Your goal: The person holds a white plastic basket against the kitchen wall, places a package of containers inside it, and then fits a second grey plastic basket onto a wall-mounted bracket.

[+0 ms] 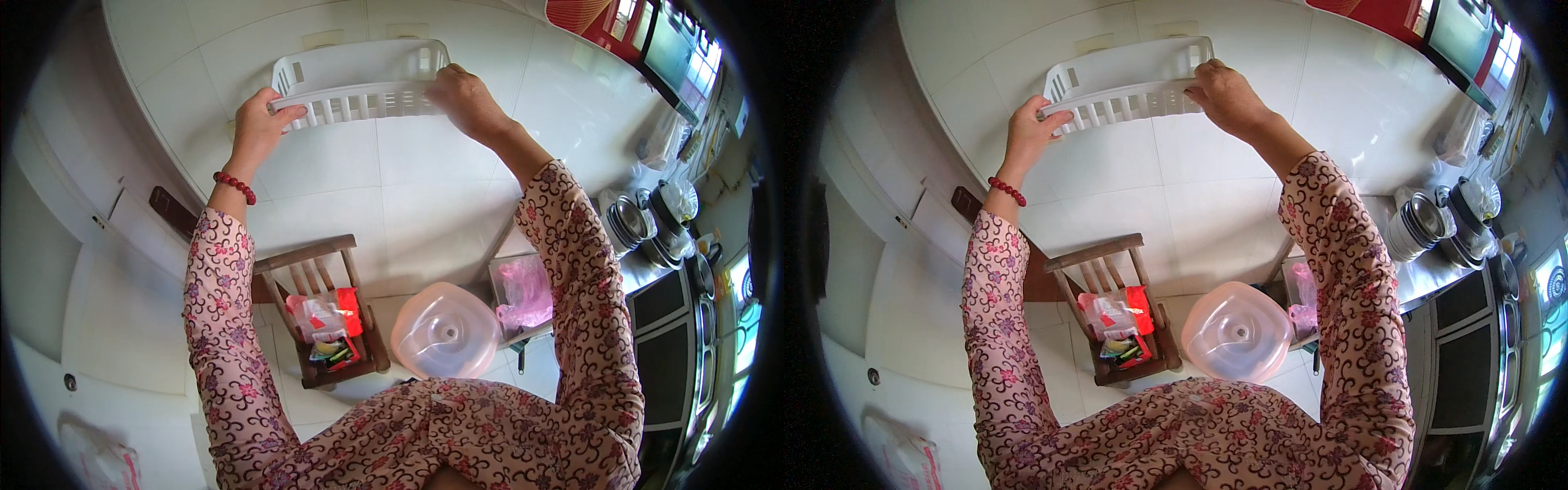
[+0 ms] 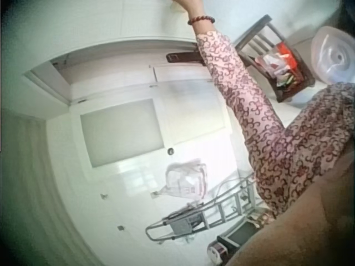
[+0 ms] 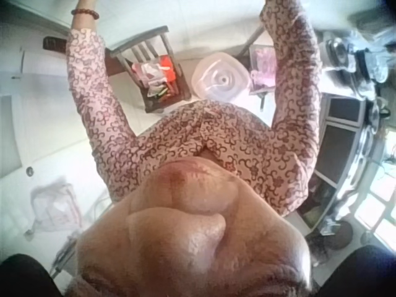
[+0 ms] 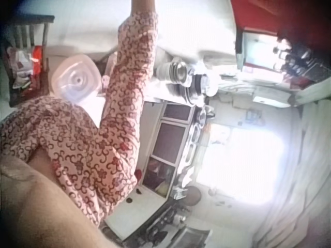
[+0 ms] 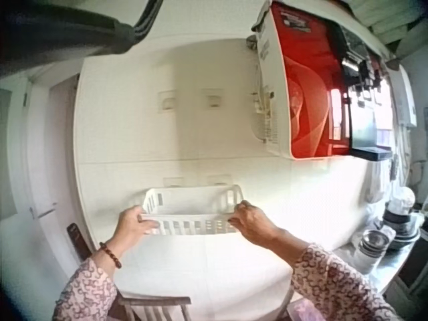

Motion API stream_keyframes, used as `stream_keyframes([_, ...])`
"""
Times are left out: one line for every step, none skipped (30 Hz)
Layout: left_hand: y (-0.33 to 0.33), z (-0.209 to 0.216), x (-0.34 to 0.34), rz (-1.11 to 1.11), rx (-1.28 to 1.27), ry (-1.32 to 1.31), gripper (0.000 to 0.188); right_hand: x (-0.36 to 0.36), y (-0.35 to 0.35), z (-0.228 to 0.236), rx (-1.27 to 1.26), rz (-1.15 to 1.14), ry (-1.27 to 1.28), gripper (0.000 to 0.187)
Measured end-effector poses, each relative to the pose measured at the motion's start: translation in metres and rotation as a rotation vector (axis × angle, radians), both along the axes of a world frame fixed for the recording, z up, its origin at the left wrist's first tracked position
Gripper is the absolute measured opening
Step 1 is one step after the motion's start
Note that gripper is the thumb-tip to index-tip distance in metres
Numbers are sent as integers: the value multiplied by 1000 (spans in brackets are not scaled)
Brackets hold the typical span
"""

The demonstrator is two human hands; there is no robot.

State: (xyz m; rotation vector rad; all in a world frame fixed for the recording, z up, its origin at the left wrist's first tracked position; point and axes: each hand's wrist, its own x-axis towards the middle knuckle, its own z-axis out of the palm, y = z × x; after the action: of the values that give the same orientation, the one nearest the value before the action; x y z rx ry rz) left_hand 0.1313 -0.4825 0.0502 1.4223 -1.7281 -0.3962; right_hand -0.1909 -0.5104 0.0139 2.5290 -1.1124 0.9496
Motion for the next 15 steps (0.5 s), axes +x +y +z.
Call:
stream_keyframes([1, 1, 0, -2, -11, -17, 34, 1, 3, 3, 51, -14, -31, 23])
stream_keyframes([3, 3, -1, -4, -21, -35, 34, 1, 4, 5, 102, -27, -62, 23])
stream_keyframes([4, 4, -1, -7, -29, -51, 34, 4, 2, 5, 17, -31, -10, 25])
stream_keyframes([6, 4, -3, -30, -27, -37, 34, 3, 4, 5, 66, -40, -23, 26])
stream_keyframes([7, 4, -5, -54, -25, -22, 34, 0, 8, 8, 116, -51, -36, 26])
stream_keyframes([8, 6, -5, -75, -25, -12, 34, 1, 12, 12, 164, -58, -53, 26])
stream_keyframes([6, 4, -2, -73, -16, -64, 33, -4, 5, 9, 78, 12, 31, 27])
stream_keyframes([3, 1, 1, -73, -7, -117, 33, -6, 0, 4, 72, 25, 60, 27])
stream_keyframes([-1, 0, 2, -79, 2, -170, 33, -7, -2, 3, 67, 33, 89, 27])
stream_keyframes([-2, -2, 2, -83, 8, -182, 33, -9, -4, 2, 62, 40, 117, 27])
stream_keyframes([0, -5, 1, -88, 15, -194, 33, -13, -3, 2, -23, 92, 174, 28])
stream_keyframes([2, -6, 0, -92, 22, -207, 33, -14, 0, 2, -108, 146, 231, 29])
stream_keyframes([4, -5, 0, -115, 72, -183, 32, -15, 3, 4, -192, 199, 287, 30])
stream_keyframes([6, -3, -1, -124, 65, -184, 32, -14, 6, 6, -86, 172, 184, 32])
stream_keyframes([9, -2, -1, -131, 55, -181, 32, -12, 8, 8, 17, 145, 85, 33])
